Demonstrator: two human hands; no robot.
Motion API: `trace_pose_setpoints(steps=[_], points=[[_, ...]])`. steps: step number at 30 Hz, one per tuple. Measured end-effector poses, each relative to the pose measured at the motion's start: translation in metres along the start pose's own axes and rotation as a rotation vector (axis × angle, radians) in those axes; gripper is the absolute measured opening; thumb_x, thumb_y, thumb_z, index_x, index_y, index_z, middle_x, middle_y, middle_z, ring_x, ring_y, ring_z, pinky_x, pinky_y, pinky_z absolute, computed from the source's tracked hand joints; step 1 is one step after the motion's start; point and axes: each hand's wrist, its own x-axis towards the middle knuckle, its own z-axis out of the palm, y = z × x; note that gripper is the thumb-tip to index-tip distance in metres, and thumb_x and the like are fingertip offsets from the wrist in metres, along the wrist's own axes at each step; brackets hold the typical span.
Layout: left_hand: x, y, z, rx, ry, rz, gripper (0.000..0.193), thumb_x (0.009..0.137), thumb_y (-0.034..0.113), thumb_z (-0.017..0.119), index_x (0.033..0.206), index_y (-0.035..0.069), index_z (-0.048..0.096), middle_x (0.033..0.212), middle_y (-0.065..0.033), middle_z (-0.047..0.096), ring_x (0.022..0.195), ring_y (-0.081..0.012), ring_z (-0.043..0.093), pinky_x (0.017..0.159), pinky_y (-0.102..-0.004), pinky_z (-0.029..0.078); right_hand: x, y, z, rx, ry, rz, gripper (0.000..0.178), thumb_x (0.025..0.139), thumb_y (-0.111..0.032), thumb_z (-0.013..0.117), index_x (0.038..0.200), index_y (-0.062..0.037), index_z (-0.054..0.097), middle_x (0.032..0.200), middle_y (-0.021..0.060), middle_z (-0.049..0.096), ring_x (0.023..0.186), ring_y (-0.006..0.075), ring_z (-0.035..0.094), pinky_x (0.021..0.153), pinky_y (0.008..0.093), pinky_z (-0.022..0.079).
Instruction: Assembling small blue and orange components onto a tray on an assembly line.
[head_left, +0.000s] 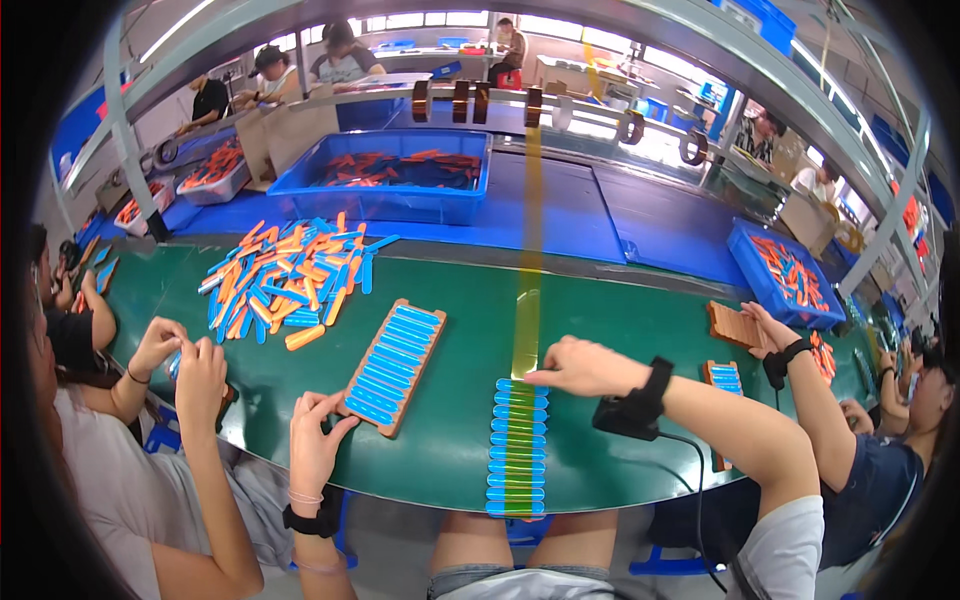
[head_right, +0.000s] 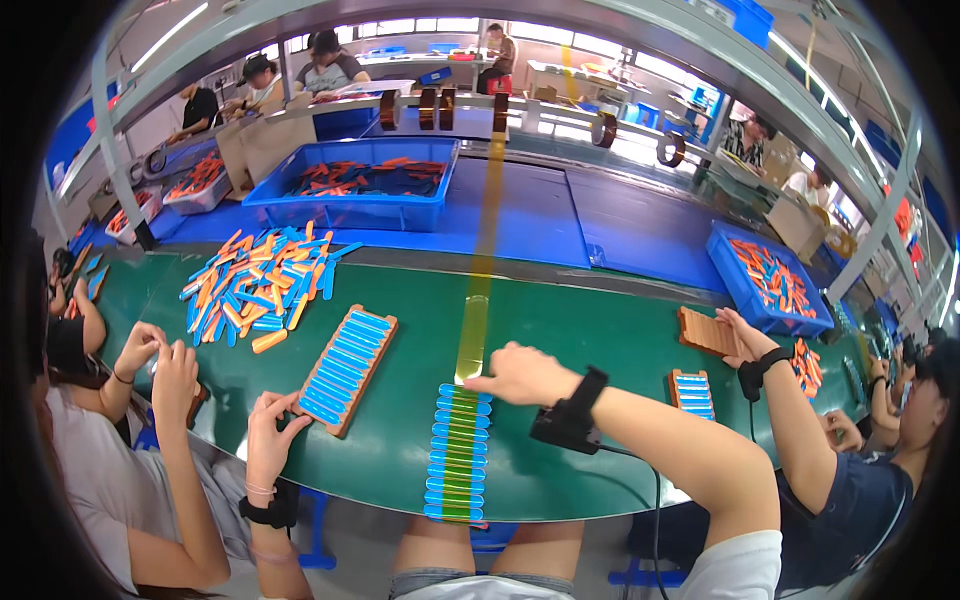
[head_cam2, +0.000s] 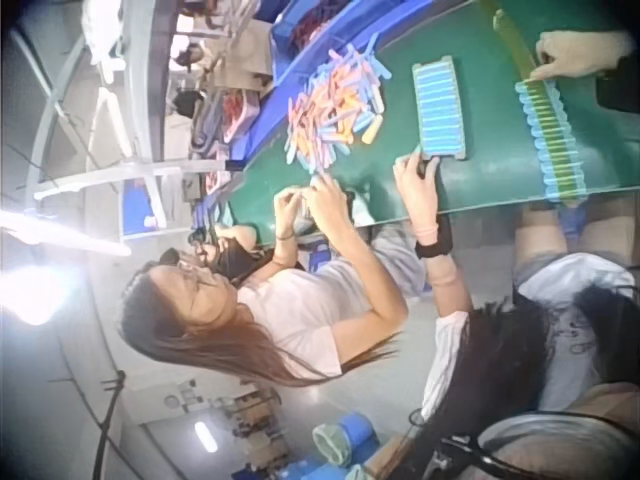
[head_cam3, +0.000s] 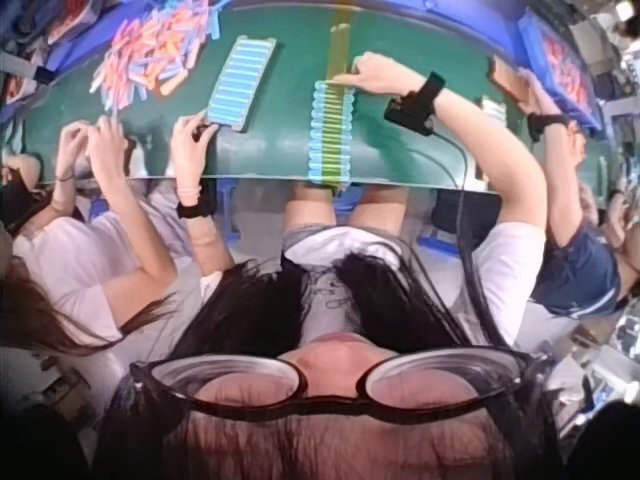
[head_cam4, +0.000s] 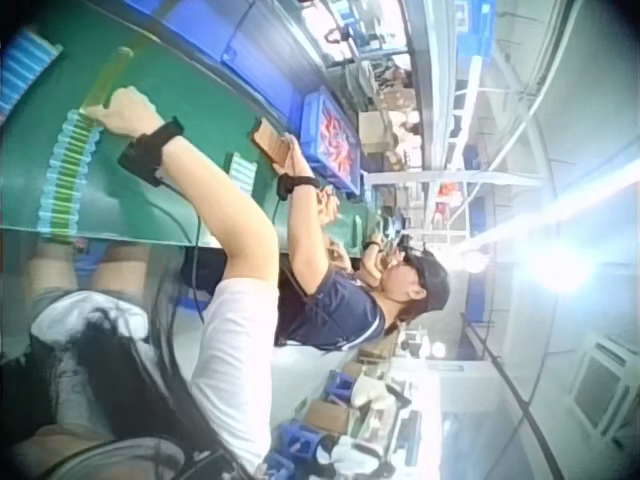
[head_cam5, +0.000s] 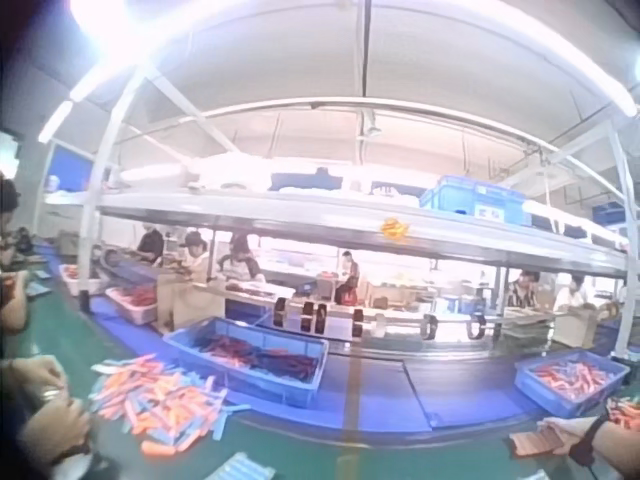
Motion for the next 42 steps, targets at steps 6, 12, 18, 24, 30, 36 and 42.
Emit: trace_pose_setpoints(steps=[6, 12, 18, 24, 30, 36, 42], points=[[-0.025, 0.013, 0.026, -0.066, 0.085, 0.114, 0.032, 0.062, 0.003, 0.068, 0.093, -0.001, 0.06, 0.079, -0.0087, 0.05, 0.077, -0.023, 0.048, 0.067, -0.0316, 0.04, 0.005, -0.001, 0.033, 0.844, -0.021, -0.056, 0.039, 0.08, -0.033, 0.056, 0.085, 0.0052, 0.06, 0.073, 0.0088, 0.06, 0.068, 0.0165, 0.056, 0.061, 0.0299, 0.044], [-0.057, 0.05, 0.051, -0.053, 0.137, 0.142, 0.032, 0.063, 0.003, 0.067, 0.094, -0.001, 0.059, 0.081, -0.0104, 0.05, 0.078, -0.0248, 0.048, 0.068, -0.0321, 0.04, -0.061, -0.026, -0.002, 1.462, -0.034, 0.066, 0.024, 0.085, -0.02, 0.052, 0.096, -0.0003, 0.059, 0.09, 0.0021, 0.058, 0.076, 0.007, 0.05, 0.067, 0.0218, 0.039], [-0.082, 0.086, 0.085, 0.029, 0.117, 0.219, 0.035, 0.066, 0.012, 0.068, 0.097, 0.003, 0.057, 0.083, -0.0072, 0.049, 0.078, -0.0229, 0.046, 0.065, -0.0328, 0.035, -0.097, -0.02, -0.021, 1.662, 0.241, -0.026, 0.019, 0.085, -0.018, 0.052, 0.091, -0.0015, 0.059, 0.087, 0.0041, 0.061, 0.08, 0.0087, 0.054, 0.072, 0.0235, 0.041], [-0.078, 0.092, 0.086, 0.09, 0.029, 0.227, 0.041, 0.064, 0.011, 0.069, 0.101, 0.001, 0.055, 0.093, -0.01, 0.048, 0.08, -0.0243, 0.045, 0.07, -0.034, 0.037, -0.12, -0.024, 0.02, 1.675, 0.388, -0.084, 0.011, 0.083, -0.01, 0.055, 0.085, 0.0005, 0.059, 0.083, 0.0034, 0.06, 0.077, 0.0063, 0.052, 0.071, 0.0208, 0.04], [-0.062, 0.098, 0.09, -0.044, -0.175, 0.302, 0.053, 0.064, 0.012, 0.07, 0.112, 0.002, 0.05, 0.115, -0.011, 0.045, 0.083, -0.0252, 0.043, 0.078, -0.0348, 0.038, -0.203, -0.053, 0.113, 1.455, 0.278, 0.308, 0.008, 0.077, -0.008, 0.062, 0.078, 0.0001, 0.06, 0.068, -0.0006, 0.057, 0.059, 0.0025, 0.047, 0.052, 0.0163, 0.037], [-0.082, 0.112, 0.099, -0.012, -0.185, 0.352, 0.056, 0.063, 0.011, 0.07, 0.112, -0.004, 0.048, 0.119, -0.0127, 0.047, 0.089, -0.0266, 0.046, 0.08, -0.0342, 0.037, -0.19, -0.052, 0.13, 1.434, 0.378, 0.254, 0.015, 0.075, -0.012, 0.066, 0.084, 0.0003, 0.063, 0.063, -0.0016, 0.057, 0.052, -0.0001, 0.045, 0.045, 0.0153, 0.034], [-0.121, 0.129, 0.1, 0.001, -0.27, 0.327, 0.061, 0.058, 0.009, 0.069, 0.113, -0.006, 0.046, 0.121, -0.0128, 0.045, 0.089, -0.0255, 0.045, 0.079, -0.0334, 0.035, -0.195, -0.037, 0.121, 1.605, 0.342, 0.299, 0.025, 0.079, -0.002, 0.059, 0.1, -0.0023, 0.047, 0.09, 0.0074, 0.058, 0.078, 0.0081, 0.056, 0.061, 0.0175, 0.043]])
